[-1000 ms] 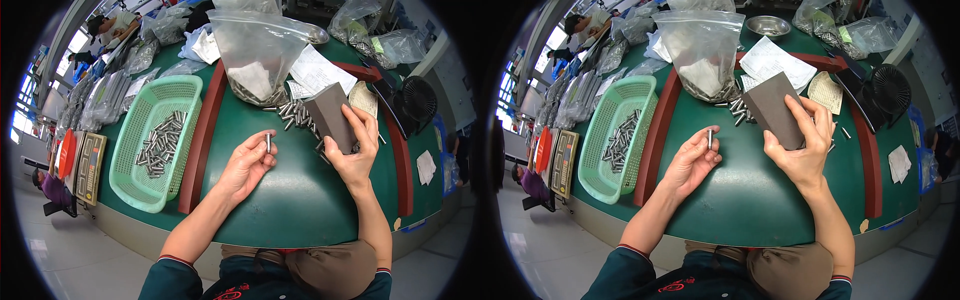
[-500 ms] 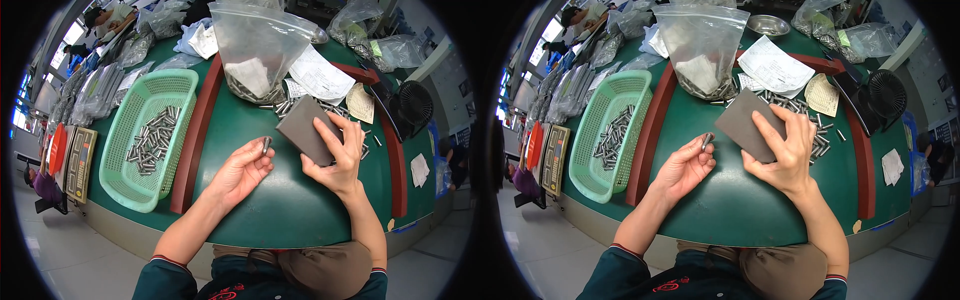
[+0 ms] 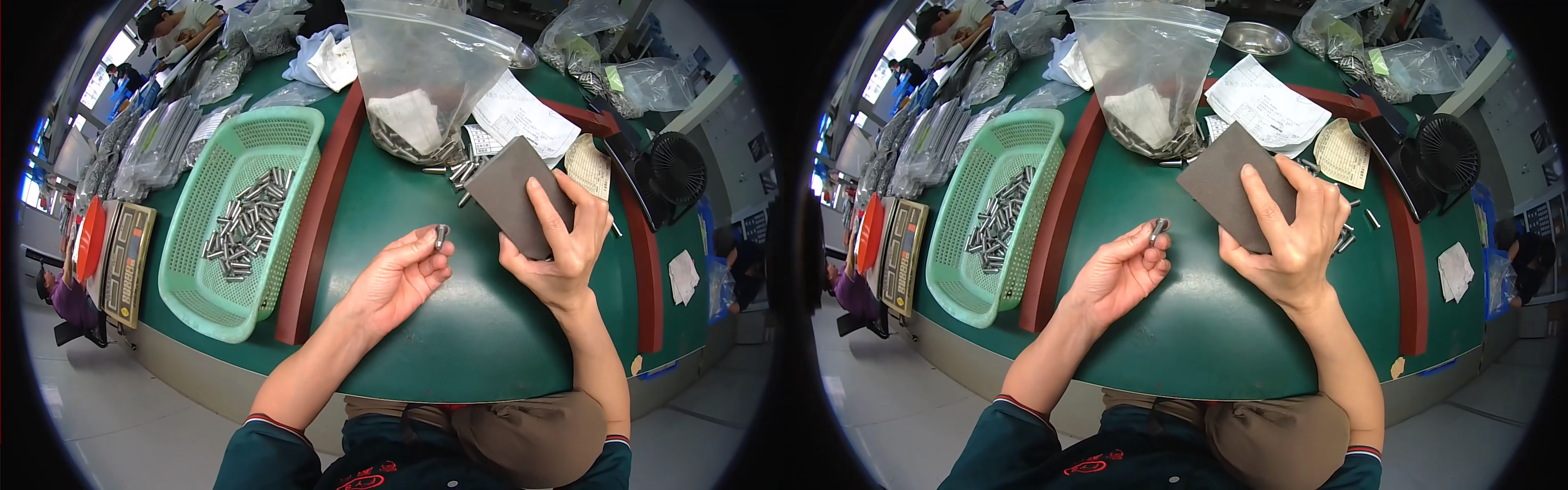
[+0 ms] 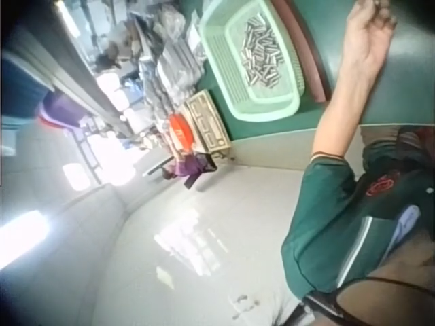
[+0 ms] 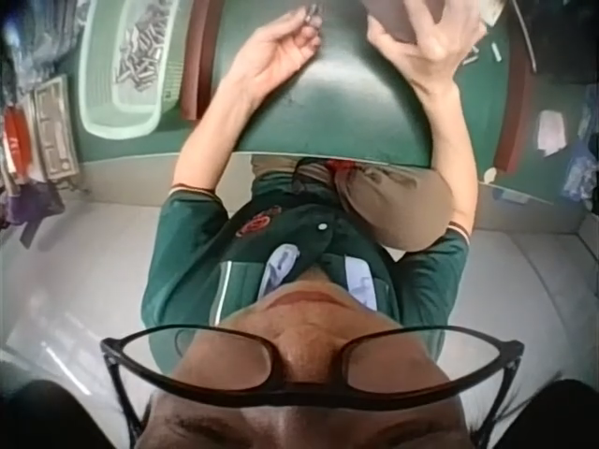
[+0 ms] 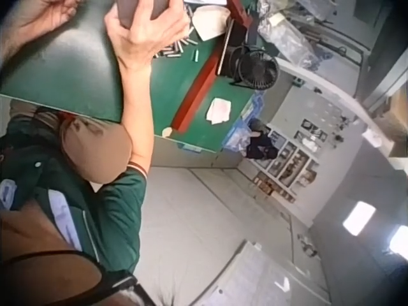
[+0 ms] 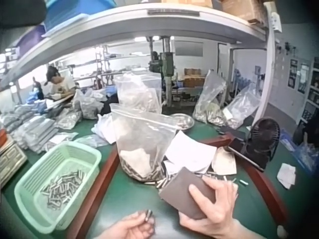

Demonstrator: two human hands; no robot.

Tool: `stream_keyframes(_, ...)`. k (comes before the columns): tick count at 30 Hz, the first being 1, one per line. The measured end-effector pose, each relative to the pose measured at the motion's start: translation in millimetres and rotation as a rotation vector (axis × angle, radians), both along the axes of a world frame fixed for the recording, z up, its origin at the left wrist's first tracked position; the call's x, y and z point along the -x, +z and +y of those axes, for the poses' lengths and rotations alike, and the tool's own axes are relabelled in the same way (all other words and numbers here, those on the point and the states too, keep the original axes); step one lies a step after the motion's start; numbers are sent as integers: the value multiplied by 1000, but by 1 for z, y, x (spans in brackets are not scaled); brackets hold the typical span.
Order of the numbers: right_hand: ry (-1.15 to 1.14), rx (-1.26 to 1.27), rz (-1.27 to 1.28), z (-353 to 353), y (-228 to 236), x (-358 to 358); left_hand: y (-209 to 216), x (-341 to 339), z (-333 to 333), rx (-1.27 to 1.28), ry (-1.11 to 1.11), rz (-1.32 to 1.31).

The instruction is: Sanding small cylindrical metal components using a hand-held sanding block at a workbench.

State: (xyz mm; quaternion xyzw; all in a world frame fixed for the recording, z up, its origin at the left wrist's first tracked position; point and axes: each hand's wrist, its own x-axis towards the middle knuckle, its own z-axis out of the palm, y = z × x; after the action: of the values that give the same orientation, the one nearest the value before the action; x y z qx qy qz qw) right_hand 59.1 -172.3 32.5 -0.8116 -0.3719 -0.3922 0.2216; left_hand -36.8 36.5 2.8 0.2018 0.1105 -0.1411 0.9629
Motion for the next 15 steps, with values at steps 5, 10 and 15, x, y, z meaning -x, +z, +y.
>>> stream_keyframes(5, 182, -18, 105, 3, -1, 5, 3, 0, -3, -62, 64, 86)
stream_keyframes(10, 57, 35, 112, 2, -1, 1, 0, 0, -1, -37, 14, 22)
stream_keyframes(15, 302, -29, 296, 3, -2, 6, 0, -2, 0, -42, -26, -40)
